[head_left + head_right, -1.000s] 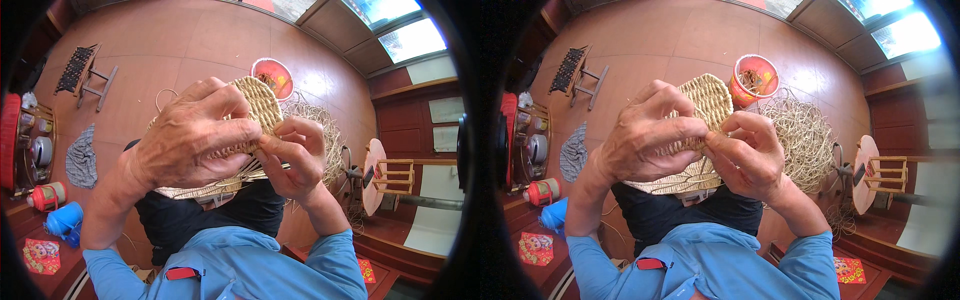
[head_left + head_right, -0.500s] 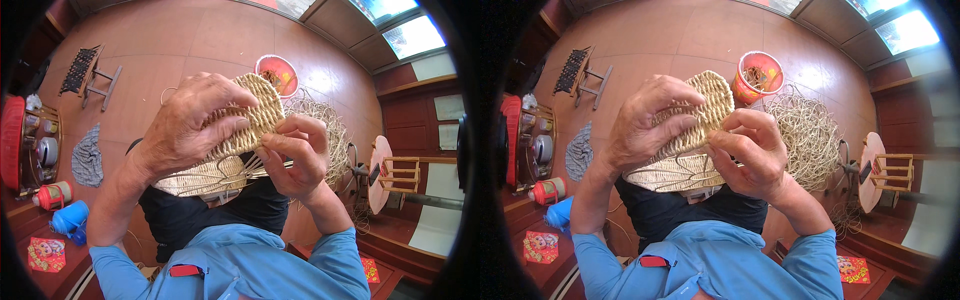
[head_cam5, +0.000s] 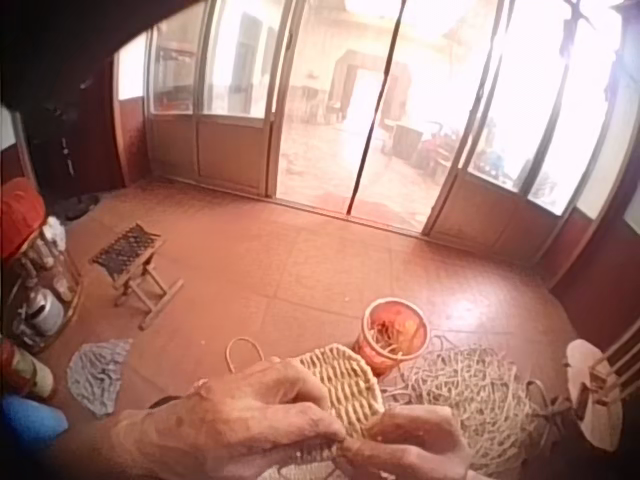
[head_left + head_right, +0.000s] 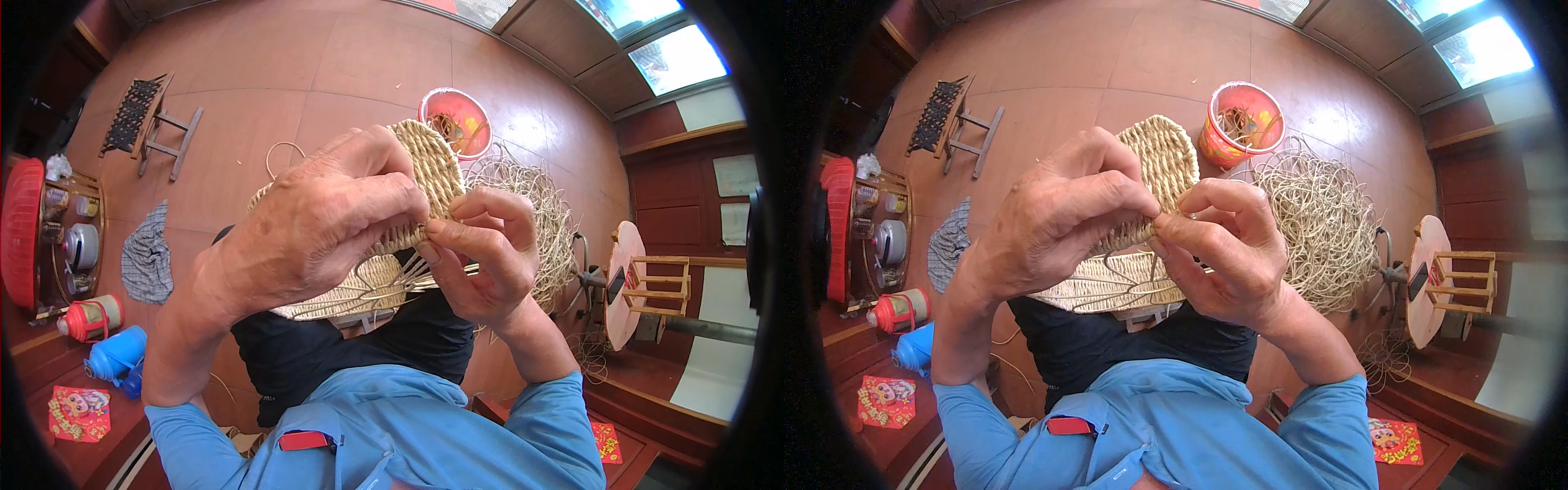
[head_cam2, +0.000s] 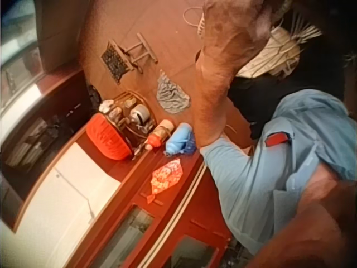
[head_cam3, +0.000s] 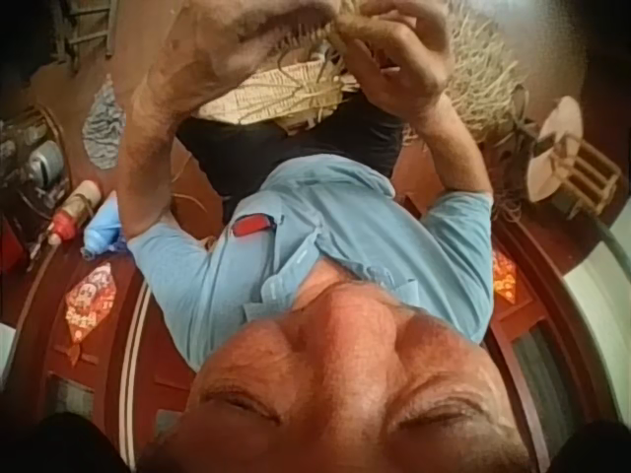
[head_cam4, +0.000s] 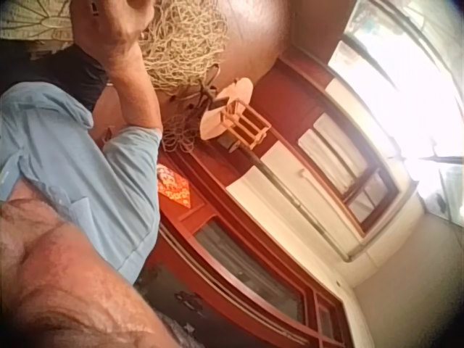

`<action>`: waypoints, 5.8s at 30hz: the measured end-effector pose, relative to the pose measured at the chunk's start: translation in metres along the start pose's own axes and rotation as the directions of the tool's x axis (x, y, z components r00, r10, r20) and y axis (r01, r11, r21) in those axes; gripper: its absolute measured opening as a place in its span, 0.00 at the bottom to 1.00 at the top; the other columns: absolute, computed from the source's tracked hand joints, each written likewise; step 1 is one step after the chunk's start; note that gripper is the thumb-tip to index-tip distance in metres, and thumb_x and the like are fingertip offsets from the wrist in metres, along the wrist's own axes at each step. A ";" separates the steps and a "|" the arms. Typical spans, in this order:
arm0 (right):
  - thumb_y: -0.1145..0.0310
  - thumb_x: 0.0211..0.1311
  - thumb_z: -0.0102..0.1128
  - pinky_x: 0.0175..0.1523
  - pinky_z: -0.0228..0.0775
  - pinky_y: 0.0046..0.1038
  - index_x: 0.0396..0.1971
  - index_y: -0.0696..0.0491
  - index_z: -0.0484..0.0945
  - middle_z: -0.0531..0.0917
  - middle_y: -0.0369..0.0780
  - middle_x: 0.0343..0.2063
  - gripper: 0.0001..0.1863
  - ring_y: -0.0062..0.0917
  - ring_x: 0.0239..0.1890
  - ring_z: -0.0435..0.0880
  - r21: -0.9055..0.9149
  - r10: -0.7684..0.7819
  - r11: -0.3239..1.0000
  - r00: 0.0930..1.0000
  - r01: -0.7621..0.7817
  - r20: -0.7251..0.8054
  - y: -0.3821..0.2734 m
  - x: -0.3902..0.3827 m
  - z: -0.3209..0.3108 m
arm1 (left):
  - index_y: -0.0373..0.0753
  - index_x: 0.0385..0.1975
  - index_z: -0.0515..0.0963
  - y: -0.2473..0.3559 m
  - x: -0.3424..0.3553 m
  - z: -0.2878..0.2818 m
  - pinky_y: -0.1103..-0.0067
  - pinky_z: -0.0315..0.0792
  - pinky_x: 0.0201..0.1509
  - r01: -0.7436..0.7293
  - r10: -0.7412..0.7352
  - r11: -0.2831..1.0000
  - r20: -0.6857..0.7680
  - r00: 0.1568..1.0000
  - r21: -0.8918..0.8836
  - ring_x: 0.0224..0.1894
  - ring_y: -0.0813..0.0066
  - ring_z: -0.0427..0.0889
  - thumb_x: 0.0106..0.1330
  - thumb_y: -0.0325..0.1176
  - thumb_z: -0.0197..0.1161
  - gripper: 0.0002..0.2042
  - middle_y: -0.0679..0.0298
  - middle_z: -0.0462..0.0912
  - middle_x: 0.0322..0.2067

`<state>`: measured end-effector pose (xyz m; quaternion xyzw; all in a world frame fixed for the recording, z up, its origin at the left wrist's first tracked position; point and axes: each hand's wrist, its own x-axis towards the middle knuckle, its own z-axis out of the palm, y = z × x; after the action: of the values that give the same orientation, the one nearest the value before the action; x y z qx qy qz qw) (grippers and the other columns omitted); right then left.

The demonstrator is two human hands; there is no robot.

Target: The person is weaving a basket or container using straw or natural fibers.

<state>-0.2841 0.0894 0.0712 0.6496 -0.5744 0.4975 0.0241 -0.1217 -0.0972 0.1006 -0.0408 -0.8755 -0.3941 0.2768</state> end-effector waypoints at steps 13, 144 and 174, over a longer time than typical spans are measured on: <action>0.86 0.59 0.80 0.39 0.88 0.24 0.47 0.57 0.89 0.77 0.43 0.51 0.17 0.20 0.40 0.88 0.011 -0.016 1.000 0.999 0.017 -0.036 0.009 0.006 0.003 | 0.40 0.66 0.85 0.008 -0.005 0.017 0.74 0.84 0.48 -0.074 0.106 0.972 -0.137 0.985 0.222 0.39 0.70 0.89 0.65 0.15 0.73 0.27 0.62 0.89 0.39; 0.69 0.83 0.57 0.46 0.79 0.45 0.40 0.58 0.78 0.82 0.49 0.32 0.09 0.50 0.38 0.86 0.143 0.534 0.730 0.688 -0.668 0.491 -0.081 -0.232 0.061 | 0.36 0.53 0.85 0.005 -0.121 0.164 0.76 0.79 0.31 0.664 -0.783 0.600 -0.161 0.600 -0.445 0.26 0.76 0.86 0.87 0.43 0.61 0.16 0.62 0.87 0.31; 0.70 0.68 0.70 0.56 0.83 0.35 0.51 0.49 0.86 0.89 0.36 0.49 0.12 0.33 0.51 0.90 -0.256 -0.202 0.927 0.941 0.272 0.271 0.062 -0.070 0.048 | 0.33 0.48 0.84 0.084 -0.154 0.114 0.70 0.82 0.35 0.392 -0.380 0.900 -0.098 0.920 0.189 0.31 0.62 0.90 0.81 0.27 0.65 0.05 0.55 0.90 0.36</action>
<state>-0.2915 0.0900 -0.0338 0.7592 -0.5564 0.3192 0.1100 -0.0190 0.0647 0.0155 0.1737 -0.8935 -0.3498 0.2217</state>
